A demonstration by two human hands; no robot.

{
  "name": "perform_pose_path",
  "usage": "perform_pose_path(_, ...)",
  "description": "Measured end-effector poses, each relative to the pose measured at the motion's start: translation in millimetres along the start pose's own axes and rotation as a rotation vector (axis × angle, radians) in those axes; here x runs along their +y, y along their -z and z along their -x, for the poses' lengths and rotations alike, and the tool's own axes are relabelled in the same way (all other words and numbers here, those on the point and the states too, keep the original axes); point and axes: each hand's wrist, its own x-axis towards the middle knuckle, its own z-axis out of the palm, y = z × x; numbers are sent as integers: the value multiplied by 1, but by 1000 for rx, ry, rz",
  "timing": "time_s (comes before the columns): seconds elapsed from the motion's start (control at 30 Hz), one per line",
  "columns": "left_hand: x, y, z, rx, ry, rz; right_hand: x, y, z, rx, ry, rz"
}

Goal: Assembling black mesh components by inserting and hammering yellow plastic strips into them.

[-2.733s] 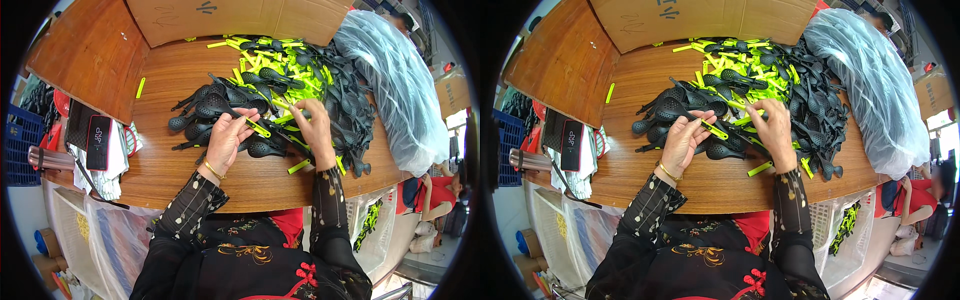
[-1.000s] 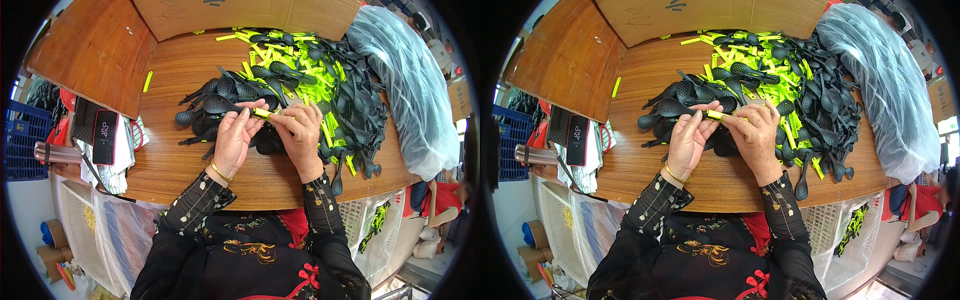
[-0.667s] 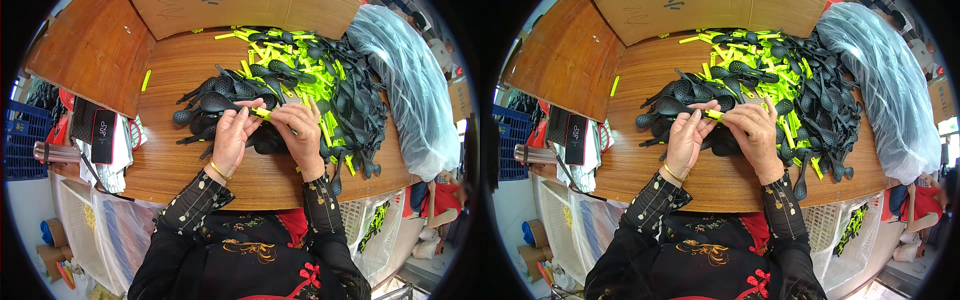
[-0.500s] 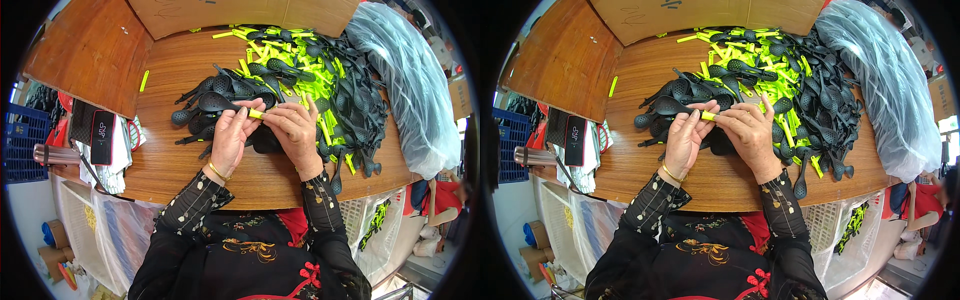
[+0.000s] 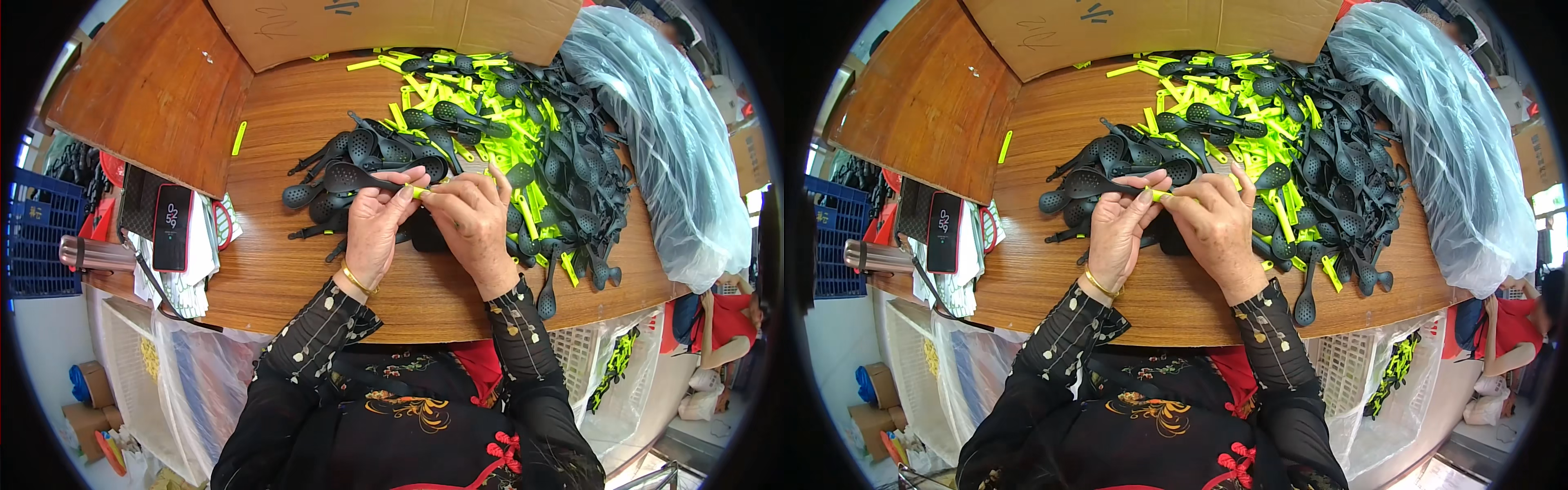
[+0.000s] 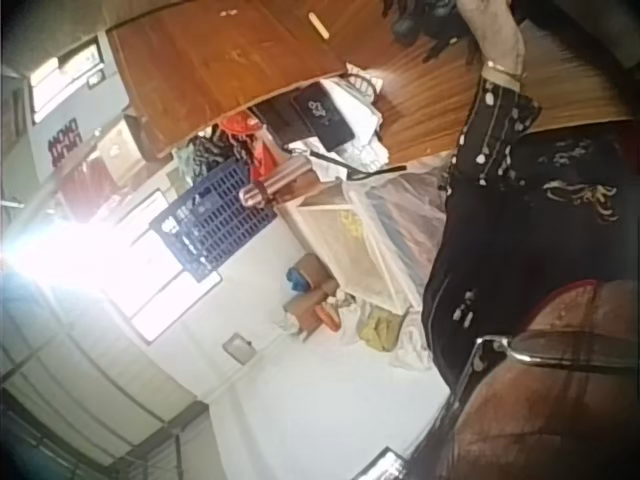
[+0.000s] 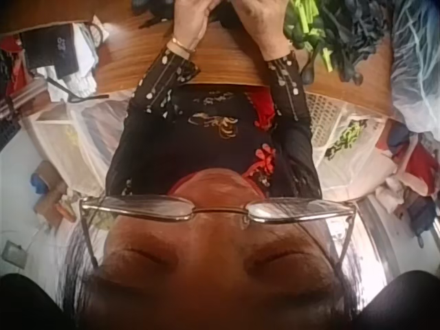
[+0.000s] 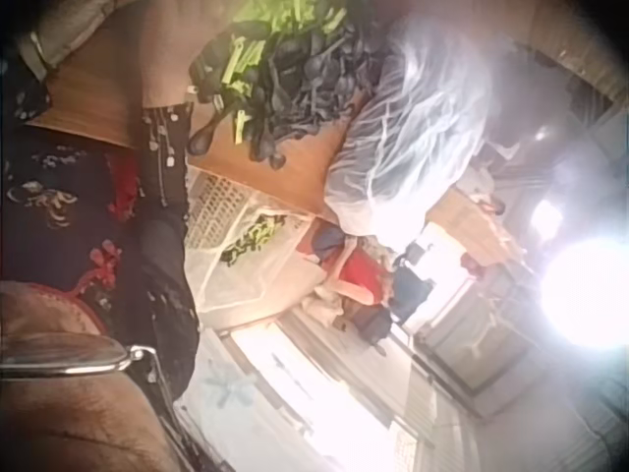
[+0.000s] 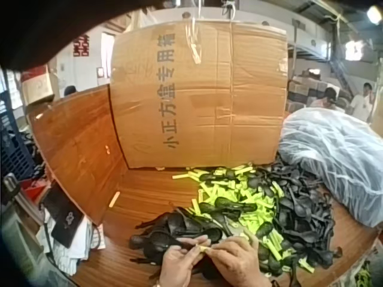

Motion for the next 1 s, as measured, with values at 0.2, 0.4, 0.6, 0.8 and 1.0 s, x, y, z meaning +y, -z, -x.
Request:
perform_pose_path(0.2,12,-7,4,-130,-113,-31,3,12,0,-161,-484,-637)
perform_pose_path(0.4,17,-6,2,-258,-113,-32,3,14,4,-21,-183,-459)
perform_pose_path(0.6,16,-1,7,-147,-91,-16,-1,10,3,-45,-119,-485)
perform_pose_path(0.8,21,-2,-1,-234,-16,138,6,9,4,-120,-154,-484)
perform_pose_path(1.0,7,0,3,-286,-1,-93,7,14,6,1,-97,-405)
